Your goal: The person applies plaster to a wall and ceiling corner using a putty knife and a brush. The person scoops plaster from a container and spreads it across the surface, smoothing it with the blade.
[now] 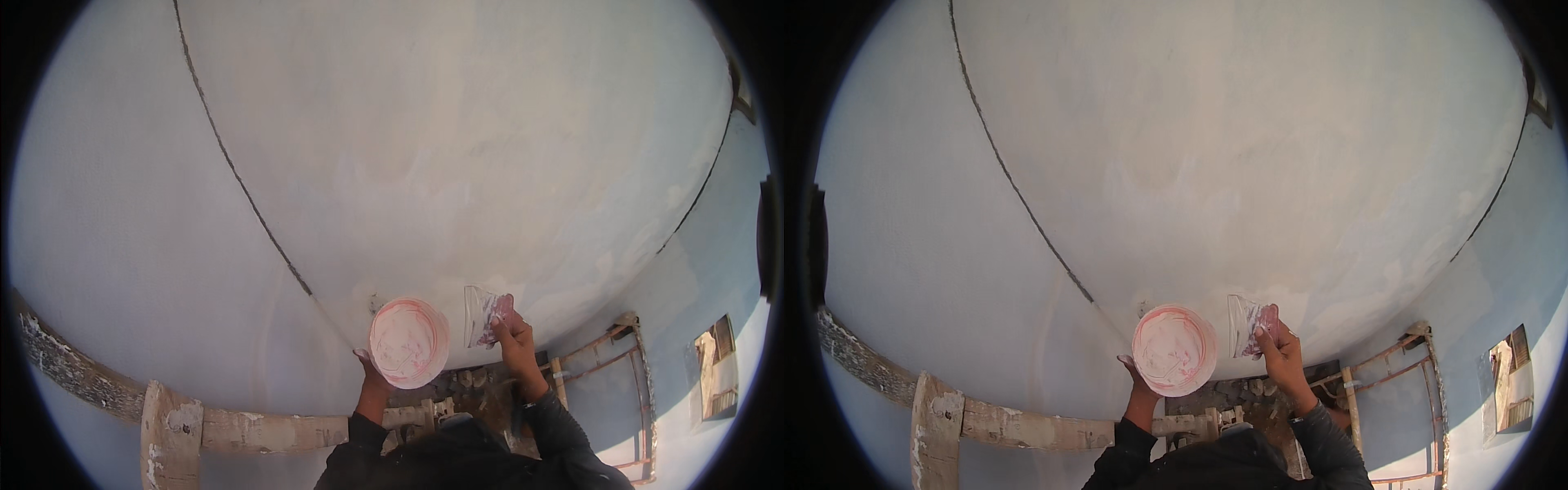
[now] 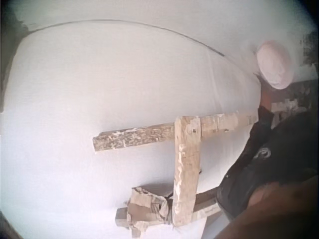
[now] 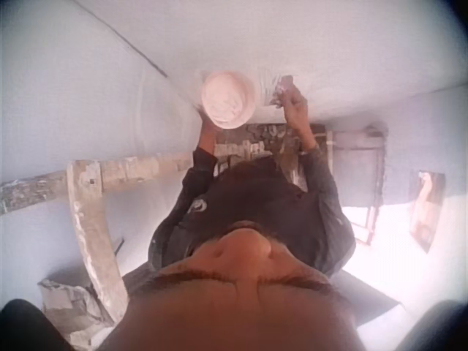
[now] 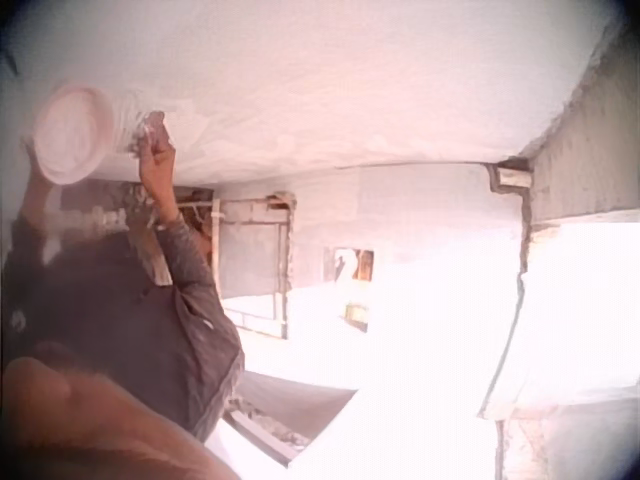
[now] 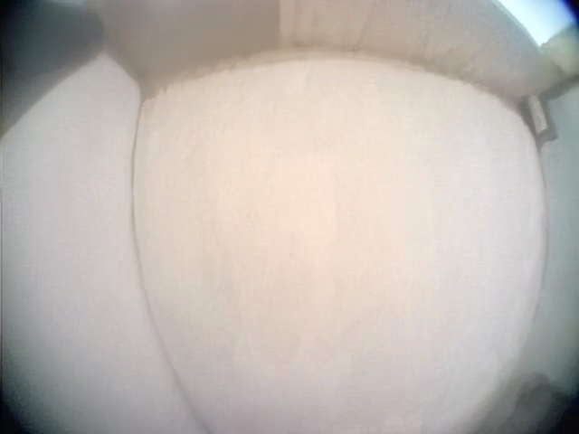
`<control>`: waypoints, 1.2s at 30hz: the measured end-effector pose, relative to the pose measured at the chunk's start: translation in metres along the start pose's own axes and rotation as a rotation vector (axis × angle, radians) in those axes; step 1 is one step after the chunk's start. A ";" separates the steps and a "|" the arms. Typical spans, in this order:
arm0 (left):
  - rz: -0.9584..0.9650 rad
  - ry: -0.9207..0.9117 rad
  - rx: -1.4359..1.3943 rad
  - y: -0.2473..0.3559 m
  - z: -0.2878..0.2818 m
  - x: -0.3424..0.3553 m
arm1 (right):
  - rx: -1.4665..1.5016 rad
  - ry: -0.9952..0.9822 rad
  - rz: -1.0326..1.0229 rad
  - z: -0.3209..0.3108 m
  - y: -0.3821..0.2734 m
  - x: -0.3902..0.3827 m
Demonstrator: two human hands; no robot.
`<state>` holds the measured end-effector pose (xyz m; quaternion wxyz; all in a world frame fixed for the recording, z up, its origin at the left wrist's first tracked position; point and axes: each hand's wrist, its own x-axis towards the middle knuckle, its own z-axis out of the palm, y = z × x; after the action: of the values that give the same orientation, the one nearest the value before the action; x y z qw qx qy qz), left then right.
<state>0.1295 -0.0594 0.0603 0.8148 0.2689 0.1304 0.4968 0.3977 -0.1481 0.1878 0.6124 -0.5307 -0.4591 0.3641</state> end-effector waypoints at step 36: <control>0.005 -0.085 -0.043 -0.032 -0.063 0.022 | -0.762 -0.178 -0.676 0.096 -0.035 0.025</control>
<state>0.1334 -0.0323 -0.0083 0.8240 0.2725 0.0842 0.4896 0.3127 -0.1006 0.2278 0.4176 -0.5049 -0.7555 -0.0035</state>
